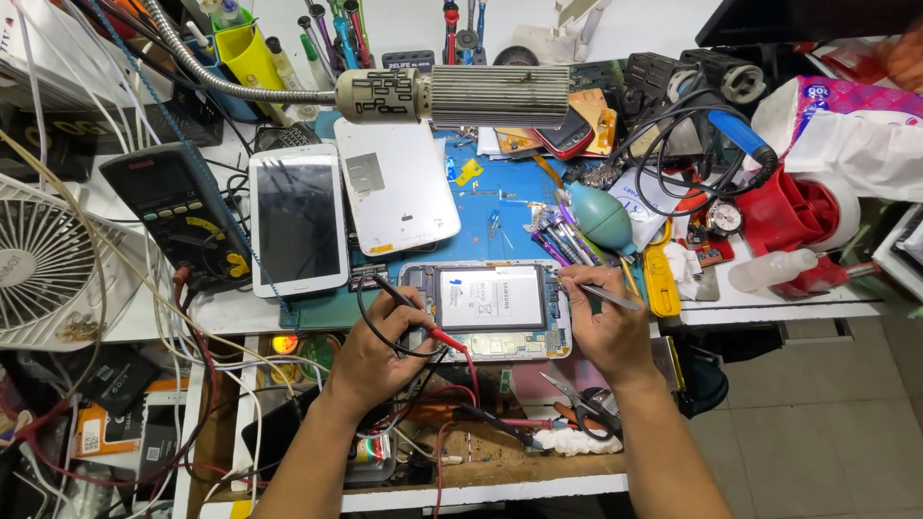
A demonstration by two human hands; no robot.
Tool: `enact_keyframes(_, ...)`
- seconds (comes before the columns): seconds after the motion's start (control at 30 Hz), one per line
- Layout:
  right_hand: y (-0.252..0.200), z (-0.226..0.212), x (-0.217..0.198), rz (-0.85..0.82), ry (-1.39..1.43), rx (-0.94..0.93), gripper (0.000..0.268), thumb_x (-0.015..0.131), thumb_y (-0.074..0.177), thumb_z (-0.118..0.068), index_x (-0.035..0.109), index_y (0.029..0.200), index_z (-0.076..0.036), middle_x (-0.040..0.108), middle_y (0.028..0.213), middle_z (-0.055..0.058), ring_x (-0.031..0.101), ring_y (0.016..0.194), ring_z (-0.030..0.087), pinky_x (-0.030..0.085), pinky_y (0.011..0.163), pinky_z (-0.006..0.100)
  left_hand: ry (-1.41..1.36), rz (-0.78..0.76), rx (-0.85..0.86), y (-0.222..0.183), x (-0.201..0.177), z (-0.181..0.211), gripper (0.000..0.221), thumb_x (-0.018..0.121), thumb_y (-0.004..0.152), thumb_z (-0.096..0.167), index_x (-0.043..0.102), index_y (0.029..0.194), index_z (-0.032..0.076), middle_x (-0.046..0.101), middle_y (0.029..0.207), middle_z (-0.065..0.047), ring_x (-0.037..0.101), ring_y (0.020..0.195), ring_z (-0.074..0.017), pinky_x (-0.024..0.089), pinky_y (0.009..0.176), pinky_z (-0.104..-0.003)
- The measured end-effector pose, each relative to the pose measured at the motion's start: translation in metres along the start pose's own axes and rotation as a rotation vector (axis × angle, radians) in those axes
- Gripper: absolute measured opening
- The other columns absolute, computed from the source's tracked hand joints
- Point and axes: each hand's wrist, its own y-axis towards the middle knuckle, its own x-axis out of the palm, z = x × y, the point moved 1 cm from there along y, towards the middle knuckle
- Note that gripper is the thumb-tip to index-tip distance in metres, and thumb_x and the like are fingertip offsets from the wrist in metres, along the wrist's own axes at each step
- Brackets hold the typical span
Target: Testing the internal components and battery of a tablet using a multimeter and probes on a repair bench.
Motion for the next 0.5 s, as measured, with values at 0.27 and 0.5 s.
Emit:
enact_keyframes(0.27, -0.0004, 0.0007, 0.0004, -0.002, -0.001, 0.01, 0.016, 0.072, 0.098, -0.004, 0.056, 0.094, -0.007, 0.079, 0.095, 0.008, 0.078, 0.084, 0.028, 0.06, 0.077, 0.036, 0.006, -0.006, -0.005, 0.0001, -0.0005, 0.0005, 0.014, 0.076, 0.084, 0.011, 0.068, 0.095, 0.013, 0.064, 0.105, -0.009, 0.071, 0.094, -0.0363, 0.061, 0.079, -0.043)
enact_keyframes(0.5, 0.0005, -0.0017, -0.0011, -0.003, 0.014, 0.016, 0.015, 0.071, 0.098, -0.004, 0.056, 0.094, -0.007, 0.079, 0.094, 0.009, 0.078, 0.083, 0.028, 0.061, 0.076, 0.037, -0.006, -0.019, -0.016, 0.0033, -0.0026, 0.0051, 0.015, 0.076, 0.083, 0.01, 0.068, 0.095, 0.013, 0.064, 0.105, -0.009, 0.071, 0.094, -0.0355, 0.061, 0.079, -0.043)
